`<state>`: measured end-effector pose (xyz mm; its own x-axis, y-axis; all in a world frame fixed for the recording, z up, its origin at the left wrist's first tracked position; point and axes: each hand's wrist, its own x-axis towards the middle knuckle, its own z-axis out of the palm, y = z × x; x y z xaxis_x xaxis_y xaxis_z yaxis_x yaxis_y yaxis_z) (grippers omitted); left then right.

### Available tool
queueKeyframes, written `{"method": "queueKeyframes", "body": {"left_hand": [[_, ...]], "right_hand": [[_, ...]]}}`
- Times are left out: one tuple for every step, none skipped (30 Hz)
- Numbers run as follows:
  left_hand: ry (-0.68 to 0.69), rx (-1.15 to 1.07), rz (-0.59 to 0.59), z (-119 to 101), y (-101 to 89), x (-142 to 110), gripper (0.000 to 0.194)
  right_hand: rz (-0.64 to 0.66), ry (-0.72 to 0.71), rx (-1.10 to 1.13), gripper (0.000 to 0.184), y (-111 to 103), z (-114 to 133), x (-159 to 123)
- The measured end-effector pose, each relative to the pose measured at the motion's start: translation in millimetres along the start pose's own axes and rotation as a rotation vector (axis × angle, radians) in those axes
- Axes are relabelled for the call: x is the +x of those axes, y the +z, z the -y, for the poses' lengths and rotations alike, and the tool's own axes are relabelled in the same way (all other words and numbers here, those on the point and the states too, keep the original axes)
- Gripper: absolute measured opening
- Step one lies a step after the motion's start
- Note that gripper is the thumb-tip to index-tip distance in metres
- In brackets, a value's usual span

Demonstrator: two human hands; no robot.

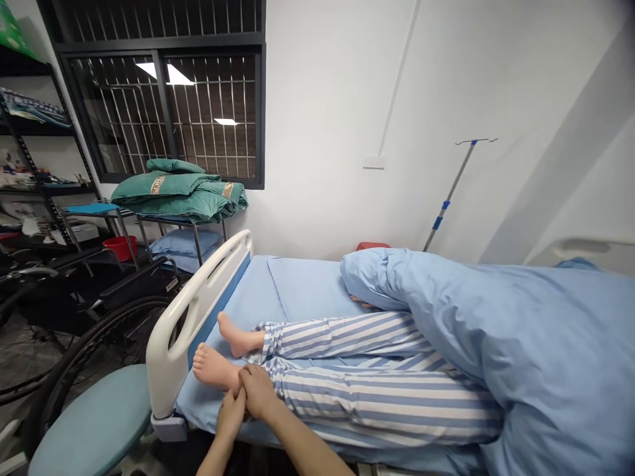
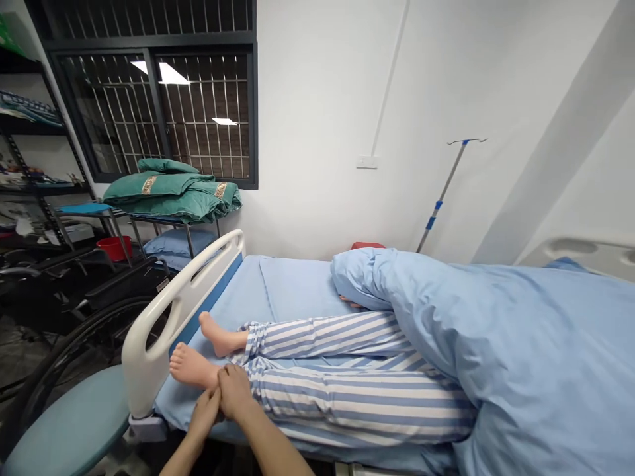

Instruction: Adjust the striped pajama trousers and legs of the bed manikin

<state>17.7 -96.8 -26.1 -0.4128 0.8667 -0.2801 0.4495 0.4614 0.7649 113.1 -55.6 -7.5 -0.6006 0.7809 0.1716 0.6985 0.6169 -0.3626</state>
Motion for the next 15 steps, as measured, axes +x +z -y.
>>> {"method": "queueKeyframes", "body": {"left_hand": [[0.046,0.043,0.008,-5,-10.2,-3,0.034],[0.112,0.112,-0.004,-12,-20.8,-4,0.033],[0.186,0.196,-0.036,-22,-31.6,-4,0.033],[0.26,0.278,-0.084,-33,-42.3,-3,0.032],[0.335,0.358,-0.146,-45,-52.6,1,0.032],[0.391,0.413,-0.201,-57,-62.1,7,0.033],[0.441,0.457,-0.252,-70,-70.7,15,0.034],[0.487,0.505,-0.297,-81,-78.2,25,0.037],[0.52,0.557,-0.331,-91,-84.4,36,0.04],[0.545,0.639,-0.35,-99,-89.3,49,0.043],[0.556,0.731,-0.344,-106,-92.9,62,0.044],[0.552,0.817,-0.314,-110,-95.4,76,0.044],[0.544,0.9,-0.271,-113,-97.0,89,0.042],[0.532,0.962,-0.22,-114,-97.9,102,0.039],[0.517,0.992,-0.169,-114,-98.4,114,0.036]], "right_hand": [[-0.013,-0.013,0.044,0.026,-7,1,1],[-0.035,-0.014,0.075,0.025,-14,1,3],[-0.058,-0.005,0.088,0.026,-20,2,7],[-0.075,0.007,0.088,0.028,-24,2,13],[-0.079,0.02,0.077,0.031,-28,2,20],[-0.068,0.03,0.057,0.035,-31,1,28],[-0.052,0.044,0.03,0.039,-33,0,38],[-0.034,0.058,-0.004,0.043,-33,-3,48],[-0.013,0.068,-0.046,0.047,-33,-5,58],[0.009,0.074,-0.093,0.05,-31,-9,68],[0.031,0.077,-0.137,0.053,-29,-12,77],[0.052,0.073,-0.173,0.056,-25,-16,86],[0.073,0.065,-0.199,0.059,-21,-19,94],[0.094,0.056,-0.211,0.061,-17,-23,101],[0.109,0.051,-0.215,0.063,-12,-26,108]]}}
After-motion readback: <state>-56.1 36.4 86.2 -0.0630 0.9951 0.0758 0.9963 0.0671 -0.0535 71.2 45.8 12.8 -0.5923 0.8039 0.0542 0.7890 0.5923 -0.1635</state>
